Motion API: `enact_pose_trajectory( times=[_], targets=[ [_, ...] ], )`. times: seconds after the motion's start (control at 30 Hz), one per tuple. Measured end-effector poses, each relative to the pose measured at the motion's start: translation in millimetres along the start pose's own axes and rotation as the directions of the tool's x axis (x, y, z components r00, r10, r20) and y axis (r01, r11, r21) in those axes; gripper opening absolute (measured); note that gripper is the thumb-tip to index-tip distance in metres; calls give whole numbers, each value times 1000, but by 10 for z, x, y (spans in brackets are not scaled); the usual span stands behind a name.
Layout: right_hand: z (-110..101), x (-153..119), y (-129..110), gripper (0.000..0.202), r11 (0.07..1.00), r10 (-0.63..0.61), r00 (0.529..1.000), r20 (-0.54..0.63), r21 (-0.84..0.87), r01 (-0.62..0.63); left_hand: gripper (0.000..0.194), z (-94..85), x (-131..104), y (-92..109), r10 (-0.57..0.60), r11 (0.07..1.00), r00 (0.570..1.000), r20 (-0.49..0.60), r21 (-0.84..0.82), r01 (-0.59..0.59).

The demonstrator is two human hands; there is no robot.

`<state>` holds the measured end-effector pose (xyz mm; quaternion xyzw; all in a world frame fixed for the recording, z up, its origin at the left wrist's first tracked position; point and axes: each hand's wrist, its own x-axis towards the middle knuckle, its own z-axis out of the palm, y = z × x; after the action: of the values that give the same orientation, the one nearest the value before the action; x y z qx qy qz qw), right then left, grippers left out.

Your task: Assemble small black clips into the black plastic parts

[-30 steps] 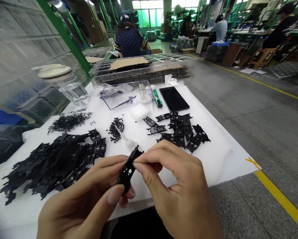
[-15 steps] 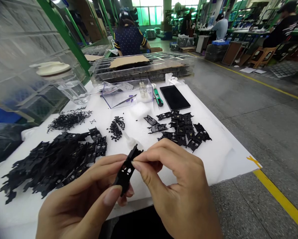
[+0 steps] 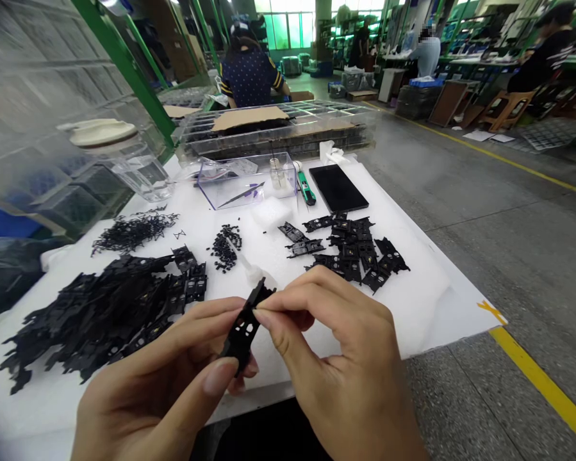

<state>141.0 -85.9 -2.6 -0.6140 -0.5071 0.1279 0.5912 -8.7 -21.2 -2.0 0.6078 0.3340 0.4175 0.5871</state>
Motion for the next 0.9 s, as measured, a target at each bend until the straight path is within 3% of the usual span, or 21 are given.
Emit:
enact_pose_trajectory(
  times=[0.3, 0.7, 0.9],
  targets=[
    [-12, 26, 23, 13, 998, -39, 998, 41, -50, 41, 23, -16, -20, 8, 5, 998, 1000, -4, 65, -5],
    [-47, 46, 41, 14, 984, -119, 989, 85, -122, 129, 44, 2, -105, -48, 191, 970, 981, 24, 150, -192],
    [-50, 47, 50, 15, 982, -124, 987, 104, -129, 137, 39, 7, -106, -68, 214, 960, 976, 38, 177, -217]
  ],
)
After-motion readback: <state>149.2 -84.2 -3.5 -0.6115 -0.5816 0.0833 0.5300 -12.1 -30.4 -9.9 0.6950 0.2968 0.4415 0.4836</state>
